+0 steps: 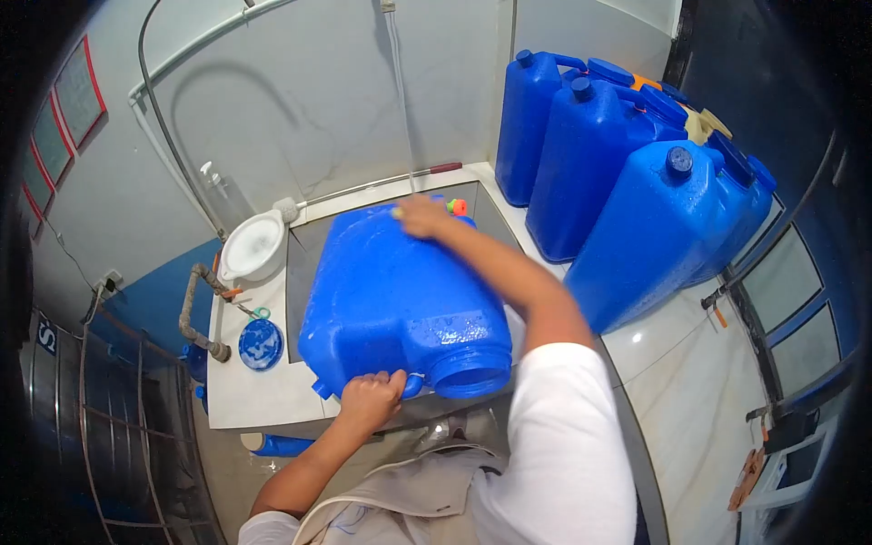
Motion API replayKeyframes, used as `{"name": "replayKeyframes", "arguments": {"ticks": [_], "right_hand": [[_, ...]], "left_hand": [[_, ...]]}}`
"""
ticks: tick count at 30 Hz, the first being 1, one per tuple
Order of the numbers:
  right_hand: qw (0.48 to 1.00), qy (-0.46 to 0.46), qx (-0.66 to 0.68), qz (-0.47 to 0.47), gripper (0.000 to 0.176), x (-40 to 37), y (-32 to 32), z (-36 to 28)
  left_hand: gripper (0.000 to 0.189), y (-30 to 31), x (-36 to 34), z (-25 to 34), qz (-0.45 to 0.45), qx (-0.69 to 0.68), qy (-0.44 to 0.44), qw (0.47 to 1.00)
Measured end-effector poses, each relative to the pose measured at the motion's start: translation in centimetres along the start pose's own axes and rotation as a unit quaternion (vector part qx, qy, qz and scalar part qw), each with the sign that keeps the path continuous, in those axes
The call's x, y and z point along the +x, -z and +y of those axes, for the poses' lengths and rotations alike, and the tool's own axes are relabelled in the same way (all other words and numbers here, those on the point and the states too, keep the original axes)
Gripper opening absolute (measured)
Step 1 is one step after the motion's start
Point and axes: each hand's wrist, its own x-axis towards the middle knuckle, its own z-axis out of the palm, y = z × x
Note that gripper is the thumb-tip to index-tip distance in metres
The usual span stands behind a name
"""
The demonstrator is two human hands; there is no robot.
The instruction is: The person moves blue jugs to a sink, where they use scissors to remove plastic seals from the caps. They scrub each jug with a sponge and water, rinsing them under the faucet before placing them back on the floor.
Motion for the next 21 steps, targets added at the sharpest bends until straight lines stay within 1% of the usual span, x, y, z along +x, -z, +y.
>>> {"name": "replayKeyframes", "arguments": {"ticks": [1, 3, 5, 6, 7, 8, 10, 11, 12, 13, 14, 15, 17, 18, 19, 20, 21], "right_hand": [[0.999, -0.028, -0.019, -0.019, 0.035, -1.6, 0.9, 1.9], [0.998, -0.033, 0.002, 0.050, 0.034, -6.8, 1.5, 3.1], [1.000, -0.008, -0.020, 0.000, 0.033, -12.9, 3.6, 0.3], [0.999, 0.038, -0.024, 0.021, 0.031, -15.5, 3.8, -1.3], [0.996, 0.092, 0.003, 0.016, 0.030, -17.8, 5.2, -3.2], [0.996, 0.088, 0.006, 0.016, 0.030, -17.5, 5.2, -3.1], [0.989, 0.125, 0.085, 0.005, 0.030, -15.7, 5.4, -1.5], [0.981, 0.159, 0.075, 0.076, 0.031, -12.9, 3.5, 2.2], [0.981, 0.158, 0.079, 0.087, 0.031, -10.5, 2.9, 4.7], [0.975, 0.030, 0.209, 0.066, 0.032, -8.5, 2.7, 6.7], [0.937, -0.096, 0.335, 0.041, 0.032, -7.5, 2.5, 8.0], [0.935, -0.095, 0.338, 0.049, 0.032, -6.6, 1.7, 8.6], [0.905, 0.026, 0.382, 0.186, 0.031, -3.8, 0.7, 7.2], [0.902, 0.087, 0.369, 0.206, 0.031, -2.8, 2.5, 5.2], [0.894, 0.146, 0.358, 0.225, 0.030, -2.5, 5.2, 2.1], [0.879, 0.189, 0.354, 0.257, 0.030, -2.3, 7.6, -1.0], [0.862, 0.231, 0.348, 0.288, 0.030, -1.6, 8.9, -3.3]], "left_hand": [[0.010, 0.1, 0.1, -0.3, 0.020, -0.001, -0.004, 1.000], [0.011, 0.1, 0.1, -0.5, 0.027, 0.001, -0.008, 1.000], [0.013, -0.1, 0.4, -0.5, 0.029, -0.003, -0.012, 1.000], [0.014, -0.2, 0.4, -0.6, 0.031, -0.006, -0.008, 0.999], [0.016, -0.2, 0.3, -0.7, 0.032, -0.008, -0.005, 0.999], [0.016, 0.0, 0.4, -0.9, 0.028, -0.008, -0.009, 1.000], [0.021, 1.1, 1.2, -1.6, 0.044, 0.008, 0.011, 0.999], [0.025, 1.8, 1.7, -2.2, 0.027, -0.012, 0.027, 0.999], [0.025, 3.1, 2.7, -2.5, 0.026, -0.004, 0.020, 0.999], [0.031, 4.7, 3.7, -2.5, 0.051, -0.026, 0.070, 0.996], [0.038, 5.9, 4.5, -2.6, 0.075, -0.049, 0.120, 0.989], [0.038, 6.8, 5.1, -3.0, 0.077, -0.042, 0.114, 0.990], [0.049, 8.0, 5.7, -4.7, 0.134, -0.134, 0.260, 0.947], [0.049, 7.8, 6.1, -6.0, 0.132, -0.125, 0.261, 0.948], [0.042, 7.3, 6.2, -7.4, 0.202, -0.221, 0.315, 0.901], [0.035, 7.1, 6.1, -8.0, 0.269, -0.311, 0.365, 0.835], [0.035, 7.5, 5.8, -7.6, 0.266, -0.300, 0.372, 0.837]]}}
